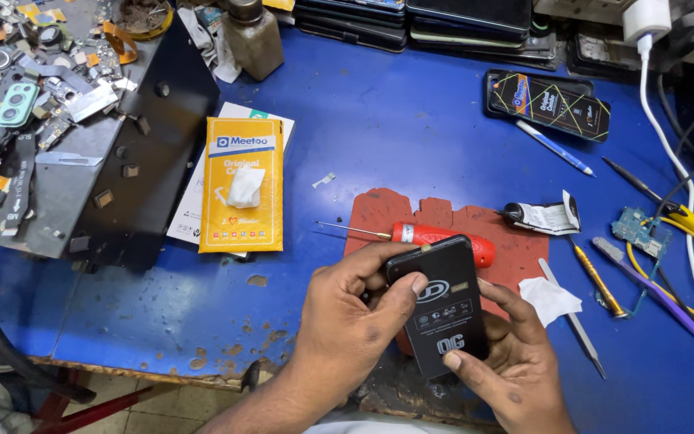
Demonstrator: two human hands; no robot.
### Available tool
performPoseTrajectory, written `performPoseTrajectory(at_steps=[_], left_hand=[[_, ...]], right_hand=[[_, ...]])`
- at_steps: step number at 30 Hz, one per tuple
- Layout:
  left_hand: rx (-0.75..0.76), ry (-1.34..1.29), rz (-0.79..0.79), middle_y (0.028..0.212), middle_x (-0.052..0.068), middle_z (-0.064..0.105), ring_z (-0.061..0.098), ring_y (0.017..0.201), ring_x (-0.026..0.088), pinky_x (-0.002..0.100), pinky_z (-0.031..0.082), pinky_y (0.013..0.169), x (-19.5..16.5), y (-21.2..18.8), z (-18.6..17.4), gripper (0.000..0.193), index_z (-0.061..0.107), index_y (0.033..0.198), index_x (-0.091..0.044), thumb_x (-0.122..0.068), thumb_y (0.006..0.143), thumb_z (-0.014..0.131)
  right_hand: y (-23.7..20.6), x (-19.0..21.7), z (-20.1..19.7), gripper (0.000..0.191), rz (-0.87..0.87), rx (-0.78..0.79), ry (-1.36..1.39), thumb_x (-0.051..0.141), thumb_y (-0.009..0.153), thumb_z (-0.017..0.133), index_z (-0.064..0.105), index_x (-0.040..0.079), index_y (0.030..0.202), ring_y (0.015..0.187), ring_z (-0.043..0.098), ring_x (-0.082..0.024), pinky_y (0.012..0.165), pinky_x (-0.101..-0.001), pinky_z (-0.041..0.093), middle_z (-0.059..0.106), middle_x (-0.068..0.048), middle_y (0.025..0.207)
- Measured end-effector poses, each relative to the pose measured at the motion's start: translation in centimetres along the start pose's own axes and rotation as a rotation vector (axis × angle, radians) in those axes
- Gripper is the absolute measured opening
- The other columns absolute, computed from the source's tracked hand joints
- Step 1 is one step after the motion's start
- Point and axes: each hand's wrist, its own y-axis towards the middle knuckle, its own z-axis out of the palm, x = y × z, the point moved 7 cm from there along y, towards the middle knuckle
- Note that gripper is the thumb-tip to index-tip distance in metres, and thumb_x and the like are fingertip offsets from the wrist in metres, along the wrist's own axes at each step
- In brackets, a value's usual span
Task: The person works on a disassembled smartphone at a repair bench. They apply adhesive from a tube along the phone frame, press the screen assembly onto the frame, press the edges together by hand, and finally wipe the phone body with a tissue.
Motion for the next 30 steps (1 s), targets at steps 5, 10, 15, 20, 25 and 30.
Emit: performPoseTrajectory(at_steps=[5,10,15,20,25,30], left_hand=[[0.008,0.015,-0.002,0.080,0.001,0.074,0.063,0.070,0.001,0.019,0.051,0.059,-0.2,-0.1,0.0,0.029,0.071,0.119,0.004,-0.007,0.092,0.071],[0.015,0.035,0.037,0.077,0.001,0.072,0.060,0.067,0.001,0.019,0.049,0.057,-0.6,-0.3,0.0,0.029,0.071,0.119,0.005,-0.007,0.093,0.071],[0.019,0.068,0.038,0.075,0.000,0.071,0.060,0.065,0.001,0.019,0.049,0.057,-0.8,-0.4,0.0,0.029,0.071,0.119,0.004,-0.008,0.093,0.071],[0.001,0.088,0.060,0.075,0.002,0.072,0.060,0.062,0.003,0.021,0.049,0.054,-1.6,-0.7,0.0,0.028,0.073,0.117,0.004,-0.008,0.092,0.072],[0.106,0.358,0.381,0.087,0.006,0.079,0.072,0.070,0.009,0.026,0.057,0.060,-4.5,-1.4,1.3,0.028,0.072,0.119,0.001,-0.003,0.092,0.070],[0.267,0.563,0.632,0.095,0.010,0.075,0.073,0.077,0.022,0.030,0.057,0.069,-5.4,-2.3,3.4,0.029,0.070,0.118,-0.002,-0.002,0.089,0.072]], right_hand=[[0.1,0.2,0.1,0.084,-0.007,0.008,0.002,-0.016,0.077,0.070,0.040,0.009,0.151,0.121,0.068,-0.029,0.095,-0.0409,0.059,0.067,-0.026,0.131],[0.0,0.2,0.3,0.083,-0.028,0.027,0.023,-0.016,0.078,0.070,0.040,0.009,0.151,0.121,0.067,-0.029,0.095,-0.0412,0.059,0.065,-0.025,0.132],[0.0,0.0,0.1,0.081,-0.022,0.031,0.000,-0.016,0.079,0.070,0.041,0.010,0.150,0.124,0.066,-0.029,0.097,-0.0418,0.059,0.065,-0.024,0.134],[0.1,1.5,0.9,0.080,-0.067,0.130,-0.002,-0.013,0.084,0.070,0.036,0.010,0.153,0.127,0.064,-0.028,0.102,-0.0426,0.055,0.063,-0.023,0.138],[1.2,6.3,0.4,0.071,-0.265,0.177,-0.126,-0.002,0.091,0.072,0.040,0.003,0.154,0.130,0.061,-0.029,0.114,-0.0429,0.045,0.063,-0.020,0.135],[1.4,9.2,0.4,0.034,-0.396,0.159,-0.281,0.005,0.093,0.077,0.070,-0.003,0.125,0.110,0.069,-0.022,0.097,-0.0337,0.056,0.070,-0.016,0.117]])
